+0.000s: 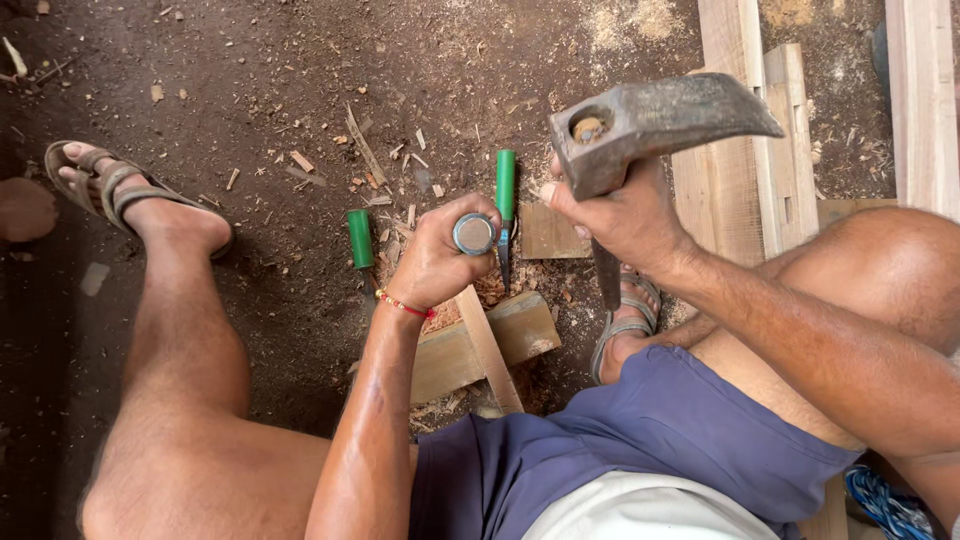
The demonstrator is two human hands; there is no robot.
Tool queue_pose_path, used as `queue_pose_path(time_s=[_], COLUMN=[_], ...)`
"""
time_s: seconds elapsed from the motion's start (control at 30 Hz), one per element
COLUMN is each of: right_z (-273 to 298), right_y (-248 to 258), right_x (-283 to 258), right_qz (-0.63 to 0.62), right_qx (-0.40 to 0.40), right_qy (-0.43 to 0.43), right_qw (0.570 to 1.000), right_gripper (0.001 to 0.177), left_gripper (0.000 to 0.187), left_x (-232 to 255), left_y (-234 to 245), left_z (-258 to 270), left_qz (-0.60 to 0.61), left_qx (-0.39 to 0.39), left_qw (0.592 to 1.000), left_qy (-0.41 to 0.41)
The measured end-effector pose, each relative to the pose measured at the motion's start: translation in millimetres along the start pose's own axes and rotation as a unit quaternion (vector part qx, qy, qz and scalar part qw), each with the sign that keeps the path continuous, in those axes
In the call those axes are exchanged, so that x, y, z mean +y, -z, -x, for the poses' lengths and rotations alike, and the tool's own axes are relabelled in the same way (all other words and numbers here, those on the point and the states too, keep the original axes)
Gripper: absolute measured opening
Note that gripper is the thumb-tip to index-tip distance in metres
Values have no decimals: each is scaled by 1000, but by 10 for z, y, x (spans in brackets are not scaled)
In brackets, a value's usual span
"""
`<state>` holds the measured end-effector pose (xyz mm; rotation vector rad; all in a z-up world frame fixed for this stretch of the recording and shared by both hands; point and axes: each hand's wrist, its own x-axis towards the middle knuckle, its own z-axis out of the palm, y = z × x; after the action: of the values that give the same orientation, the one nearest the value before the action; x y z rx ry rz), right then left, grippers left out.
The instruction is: The person carves a mortise into a wooden beam by positioning a chisel and striking it with an adze. The person repeats this action many times to deepen the hole, occasionally clearing wood chips.
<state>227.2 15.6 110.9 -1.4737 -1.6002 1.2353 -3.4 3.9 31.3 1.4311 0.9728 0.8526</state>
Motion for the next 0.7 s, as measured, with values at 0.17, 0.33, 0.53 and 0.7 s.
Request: queue_pose_path(time_s=[0.17, 0.33, 0.53, 0.7], right_z=[9, 7, -3, 61], right_y=[7, 12, 0, -39], right_x=[-93, -50, 138, 232], right_qz=[-79, -37, 131, 198], right_qx=[4, -2, -10, -40], right_qy=[-25, -9, 68, 87], right_qw=[997, 999, 989, 975], right_gripper=[17, 17, 29, 38], left_gripper=[33, 31, 32, 31], left_x=[-96, -183, -192, -175], left_y=[-31, -21, -15, -77], left_z=[-6, 1, 16, 105], left_qz=[15, 17, -18, -68], left_qx=[-14, -8, -19, -45], left_qw=[998, 999, 998, 997], left_qy=[59, 43, 64, 11])
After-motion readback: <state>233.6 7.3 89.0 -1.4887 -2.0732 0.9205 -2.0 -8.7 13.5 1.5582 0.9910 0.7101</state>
